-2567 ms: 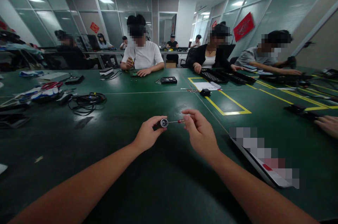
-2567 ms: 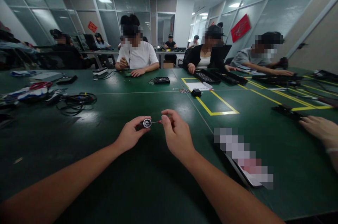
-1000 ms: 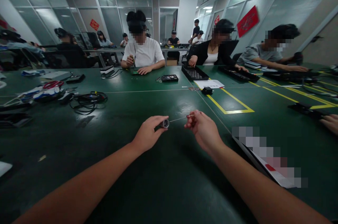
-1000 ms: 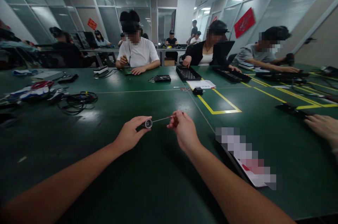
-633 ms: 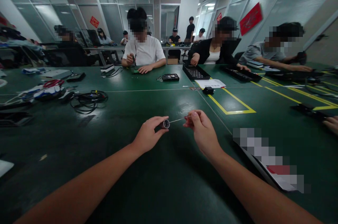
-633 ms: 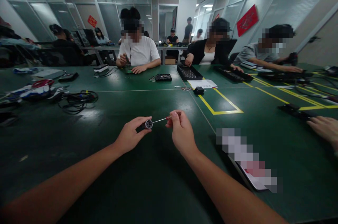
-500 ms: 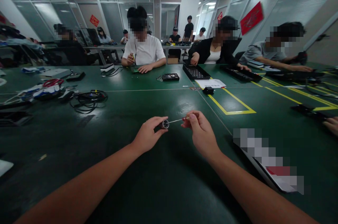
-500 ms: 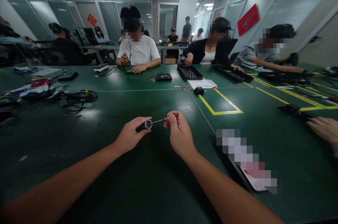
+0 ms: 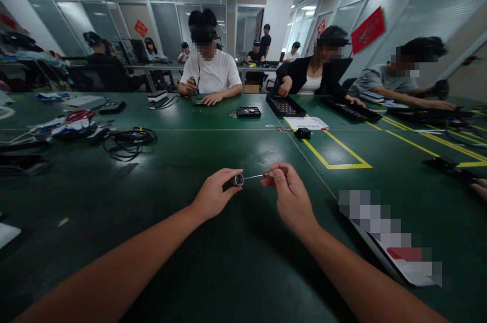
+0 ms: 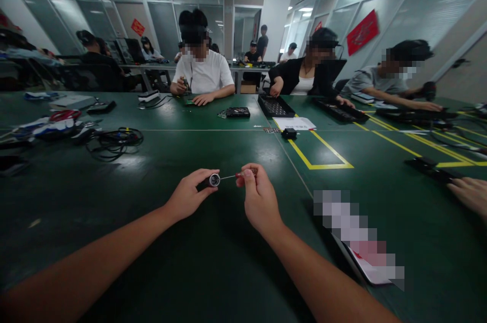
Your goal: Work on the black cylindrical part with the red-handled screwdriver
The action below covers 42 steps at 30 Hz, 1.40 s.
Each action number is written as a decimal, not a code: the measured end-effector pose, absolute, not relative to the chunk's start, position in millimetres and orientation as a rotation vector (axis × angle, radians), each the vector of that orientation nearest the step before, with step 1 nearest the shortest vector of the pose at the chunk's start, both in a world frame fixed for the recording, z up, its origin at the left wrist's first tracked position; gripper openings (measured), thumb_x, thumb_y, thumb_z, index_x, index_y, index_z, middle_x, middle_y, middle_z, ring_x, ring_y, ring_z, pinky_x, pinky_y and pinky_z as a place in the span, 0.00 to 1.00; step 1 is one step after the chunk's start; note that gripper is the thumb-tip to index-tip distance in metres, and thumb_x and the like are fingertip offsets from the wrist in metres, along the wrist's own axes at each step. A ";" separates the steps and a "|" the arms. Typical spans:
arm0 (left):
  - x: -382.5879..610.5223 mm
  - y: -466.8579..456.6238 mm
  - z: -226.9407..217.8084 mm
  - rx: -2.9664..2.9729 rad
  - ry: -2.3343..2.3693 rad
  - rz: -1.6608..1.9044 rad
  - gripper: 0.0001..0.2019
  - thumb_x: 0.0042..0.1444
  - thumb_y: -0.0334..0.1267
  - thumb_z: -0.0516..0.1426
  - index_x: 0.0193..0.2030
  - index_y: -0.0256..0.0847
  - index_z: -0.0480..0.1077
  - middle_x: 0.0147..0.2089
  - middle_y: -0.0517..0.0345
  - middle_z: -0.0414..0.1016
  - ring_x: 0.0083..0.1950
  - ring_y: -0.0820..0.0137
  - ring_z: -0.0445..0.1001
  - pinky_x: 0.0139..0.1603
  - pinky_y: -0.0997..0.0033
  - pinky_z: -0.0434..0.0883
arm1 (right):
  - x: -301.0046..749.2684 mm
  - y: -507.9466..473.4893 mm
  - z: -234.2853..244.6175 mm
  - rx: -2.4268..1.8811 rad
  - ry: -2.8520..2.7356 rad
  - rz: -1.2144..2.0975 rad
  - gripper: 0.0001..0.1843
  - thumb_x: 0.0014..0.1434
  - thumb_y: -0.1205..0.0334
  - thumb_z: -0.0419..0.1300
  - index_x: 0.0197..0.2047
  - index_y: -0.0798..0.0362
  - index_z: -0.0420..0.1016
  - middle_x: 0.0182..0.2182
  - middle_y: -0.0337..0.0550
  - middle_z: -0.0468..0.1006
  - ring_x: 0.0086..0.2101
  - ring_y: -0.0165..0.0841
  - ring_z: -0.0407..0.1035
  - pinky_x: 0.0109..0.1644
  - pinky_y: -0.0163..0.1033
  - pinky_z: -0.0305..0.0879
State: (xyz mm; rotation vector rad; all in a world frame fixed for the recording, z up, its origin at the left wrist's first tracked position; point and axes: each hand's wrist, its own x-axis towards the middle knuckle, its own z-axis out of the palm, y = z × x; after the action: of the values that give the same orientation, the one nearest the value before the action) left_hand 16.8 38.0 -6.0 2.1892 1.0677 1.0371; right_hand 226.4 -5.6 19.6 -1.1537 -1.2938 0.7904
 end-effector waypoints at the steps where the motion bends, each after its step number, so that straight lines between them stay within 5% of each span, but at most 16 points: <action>1: 16.9 38.4 -6.3 2.198 1.052 1.041 0.22 0.61 0.31 0.63 0.61 0.45 0.73 0.58 0.52 0.77 0.60 0.61 0.75 0.65 0.53 0.70 | 225.8 -5.6 20.2 -1.166 -1.275 0.784 0.15 0.70 0.46 0.52 0.45 0.48 0.69 0.35 0.42 0.77 0.36 0.39 0.74 0.47 0.50 0.69; 13: 15.8 39.9 -3.3 2.202 1.044 1.055 0.21 0.60 0.31 0.64 0.61 0.43 0.73 0.57 0.51 0.78 0.59 0.61 0.75 0.64 0.54 0.71 | 226.7 -4.5 25.2 -1.114 -1.356 0.775 0.13 0.70 0.48 0.53 0.45 0.48 0.70 0.34 0.40 0.76 0.36 0.36 0.73 0.43 0.45 0.69; 21: 16.3 35.2 -3.9 2.231 1.011 1.029 0.21 0.60 0.31 0.64 0.61 0.43 0.73 0.57 0.51 0.78 0.59 0.62 0.75 0.64 0.55 0.70 | 228.2 -7.3 35.7 -1.185 -1.292 0.788 0.24 0.68 0.39 0.53 0.36 0.51 0.77 0.18 0.33 0.65 0.22 0.32 0.64 0.28 0.39 0.63; 27: 15.5 34.6 -4.9 2.211 1.026 1.055 0.21 0.60 0.32 0.64 0.60 0.45 0.73 0.57 0.51 0.78 0.59 0.61 0.76 0.64 0.54 0.71 | 229.3 -7.9 35.3 -1.156 -1.342 0.710 0.14 0.65 0.49 0.59 0.47 0.49 0.75 0.34 0.41 0.80 0.33 0.36 0.73 0.37 0.41 0.67; 33: 15.3 36.8 -5.5 2.189 1.040 1.056 0.21 0.59 0.31 0.64 0.59 0.44 0.74 0.57 0.51 0.78 0.59 0.61 0.76 0.63 0.53 0.71 | 226.7 -11.2 36.1 -1.278 -1.404 0.682 0.22 0.69 0.42 0.52 0.40 0.50 0.78 0.21 0.37 0.70 0.23 0.34 0.65 0.28 0.40 0.60; 38: 14.8 37.8 -3.9 2.157 1.105 1.080 0.21 0.59 0.30 0.63 0.59 0.43 0.74 0.57 0.51 0.78 0.58 0.60 0.76 0.64 0.52 0.70 | 225.3 -10.4 32.6 -1.196 -1.401 0.722 0.18 0.66 0.49 0.56 0.52 0.50 0.74 0.36 0.43 0.80 0.31 0.36 0.71 0.35 0.42 0.66; 42: 14.9 38.1 -3.7 2.152 1.100 1.070 0.21 0.59 0.29 0.64 0.59 0.43 0.75 0.57 0.51 0.78 0.59 0.61 0.75 0.64 0.53 0.70 | 224.7 -11.9 34.4 -1.248 -1.413 0.704 0.22 0.69 0.43 0.51 0.45 0.50 0.79 0.23 0.38 0.73 0.25 0.35 0.68 0.31 0.41 0.62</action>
State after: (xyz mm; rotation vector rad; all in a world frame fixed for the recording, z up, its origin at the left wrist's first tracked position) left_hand 14.9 38.1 -3.7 2.1524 1.0998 1.0701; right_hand 224.7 -11.9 34.4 -1.2482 -1.4133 0.7035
